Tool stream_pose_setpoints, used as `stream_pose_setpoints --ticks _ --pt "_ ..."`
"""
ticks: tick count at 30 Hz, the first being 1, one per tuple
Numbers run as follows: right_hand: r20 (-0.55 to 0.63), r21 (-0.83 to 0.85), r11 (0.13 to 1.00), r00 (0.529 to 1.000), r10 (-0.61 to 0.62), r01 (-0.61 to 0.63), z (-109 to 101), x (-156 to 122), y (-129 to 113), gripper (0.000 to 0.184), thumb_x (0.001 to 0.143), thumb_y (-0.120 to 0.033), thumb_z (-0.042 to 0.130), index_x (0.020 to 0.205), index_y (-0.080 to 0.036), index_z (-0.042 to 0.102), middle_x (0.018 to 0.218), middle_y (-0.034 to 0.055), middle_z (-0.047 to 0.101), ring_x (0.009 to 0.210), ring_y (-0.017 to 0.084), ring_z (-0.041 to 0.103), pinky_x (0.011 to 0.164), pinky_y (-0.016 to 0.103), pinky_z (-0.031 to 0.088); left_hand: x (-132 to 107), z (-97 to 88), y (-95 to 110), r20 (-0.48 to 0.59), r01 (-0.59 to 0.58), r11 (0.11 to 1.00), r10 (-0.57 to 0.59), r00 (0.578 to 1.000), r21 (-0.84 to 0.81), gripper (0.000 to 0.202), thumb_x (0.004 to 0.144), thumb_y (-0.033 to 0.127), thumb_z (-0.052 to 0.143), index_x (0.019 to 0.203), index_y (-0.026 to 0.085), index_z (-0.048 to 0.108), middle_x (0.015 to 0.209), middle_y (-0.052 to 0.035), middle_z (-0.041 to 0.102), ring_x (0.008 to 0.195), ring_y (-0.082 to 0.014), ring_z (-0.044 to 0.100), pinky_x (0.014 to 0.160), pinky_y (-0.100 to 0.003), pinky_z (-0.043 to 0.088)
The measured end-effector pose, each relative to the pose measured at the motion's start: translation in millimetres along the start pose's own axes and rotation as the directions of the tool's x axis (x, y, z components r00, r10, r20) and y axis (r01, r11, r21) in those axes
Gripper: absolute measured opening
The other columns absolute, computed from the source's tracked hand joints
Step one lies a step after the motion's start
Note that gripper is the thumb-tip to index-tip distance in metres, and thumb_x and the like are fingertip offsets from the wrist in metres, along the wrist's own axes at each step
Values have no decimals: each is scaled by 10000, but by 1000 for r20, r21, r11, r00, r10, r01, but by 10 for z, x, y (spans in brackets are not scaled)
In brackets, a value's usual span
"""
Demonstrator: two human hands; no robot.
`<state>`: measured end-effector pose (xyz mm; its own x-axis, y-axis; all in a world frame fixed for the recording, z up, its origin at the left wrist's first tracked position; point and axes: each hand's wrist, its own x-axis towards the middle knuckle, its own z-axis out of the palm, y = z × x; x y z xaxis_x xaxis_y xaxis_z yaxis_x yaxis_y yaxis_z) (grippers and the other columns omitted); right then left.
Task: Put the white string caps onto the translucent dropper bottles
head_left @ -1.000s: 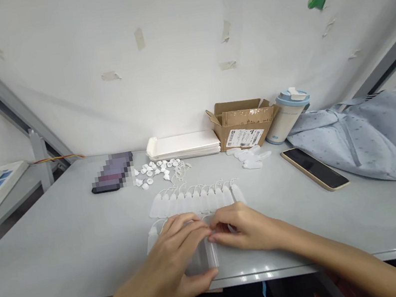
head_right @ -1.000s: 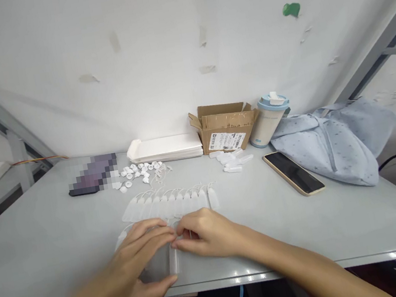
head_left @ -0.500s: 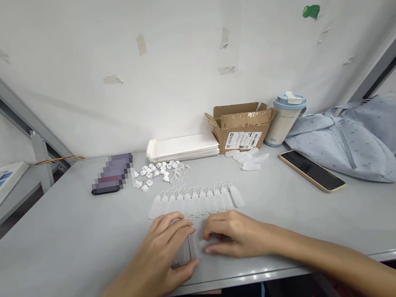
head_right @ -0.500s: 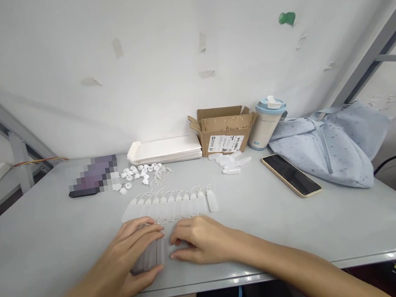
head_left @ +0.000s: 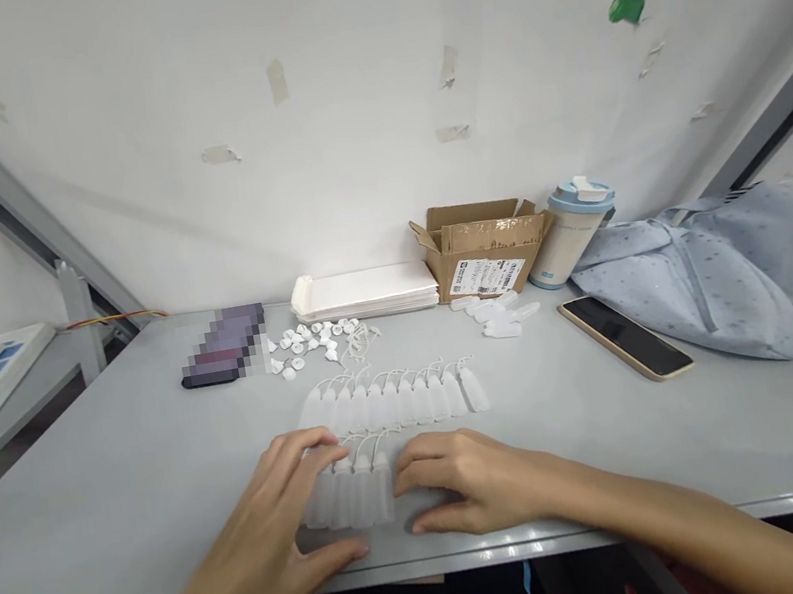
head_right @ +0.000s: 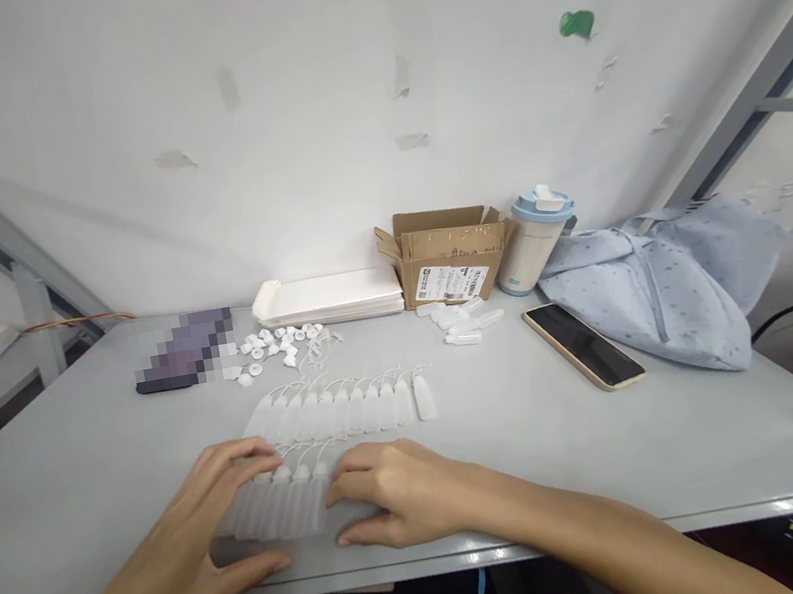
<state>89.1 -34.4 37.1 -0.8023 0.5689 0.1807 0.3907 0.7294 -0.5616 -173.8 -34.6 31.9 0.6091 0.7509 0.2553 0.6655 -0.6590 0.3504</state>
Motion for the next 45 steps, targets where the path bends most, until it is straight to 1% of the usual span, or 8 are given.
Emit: stream_pose_setpoints --ticks 3,9,22,28,32,35,41,45 --pt "0 8 1000 1000 -3 3 10 1 5 313 851 -326 608 1096 -132 617 1012 98 630 901 178 607 792 278 501 -91 21 -106 -40 112 994 -112 993 -5 586 681 452 731 1182 262 495 1143 -71 560 1037 -278 562 831 -391 526" --pt "-3 21 1000 1000 3 -3 19 6 9 319 845 -330 615 1103 -142 604 1037 99 629 933 183 607 810 285 502 -126 75 -214 -96 205 977 -210 973 -57 541 629 477 753 1080 247 562 908 -29 602 787 -240 615 654 -323 530" --pt "-8 17 1000 1000 18 -18 27 8 5 316 837 -323 629 1081 -123 608 1052 105 626 946 185 611 819 282 509 -131 61 -295 -43 265 958 -270 962 -108 522 628 498 744 1052 254 563 878 -20 575 785 -232 600 668 -320 521" --pt "-76 30 999 997 -20 22 30 8 18 176 855 -274 599 957 -132 615 925 80 637 828 155 608 736 254 509 -62 -63 -247 -68 226 962 -239 969 -152 583 579 461 770 1077 259 542 905 -20 566 783 -228 578 637 -298 507" --pt "-282 21 998 958 -44 52 -22 12 63 124 881 -203 535 782 -149 585 775 63 631 724 138 583 648 241 486 239 -213 -174 -29 215 961 -224 974 -175 441 753 488 618 1115 249 533 925 -43 580 736 -205 568 483 -237 439" --pt "-483 -38 999 875 -37 21 -144 -7 172 152 887 -174 513 743 -165 562 726 54 624 668 129 560 600 239 461 622 -302 -144 -69 196 970 -207 976 -146 331 835 499 509 1001 220 571 912 -49 599 825 -217 572 608 -273 468" --pt "-701 -224 932 712 49 -285 -499 -176 669 140 892 -198 491 765 -185 549 728 50 601 662 147 545 530 254 414 1415 -227 -345 21 36 999 -36 999 14 218 866 308 415 880 187 597 929 -60 645 918 -230 578 774 -347 471" --pt "-721 -272 806 666 191 -526 -657 -340 1051 95 868 -243 495 873 -188 573 867 72 633 766 187 582 597 290 476 1632 -44 -552 25 16 979 -22 999 204 264 833 187 369 826 151 631 879 -114 654 951 -287 564 823 -419 457"
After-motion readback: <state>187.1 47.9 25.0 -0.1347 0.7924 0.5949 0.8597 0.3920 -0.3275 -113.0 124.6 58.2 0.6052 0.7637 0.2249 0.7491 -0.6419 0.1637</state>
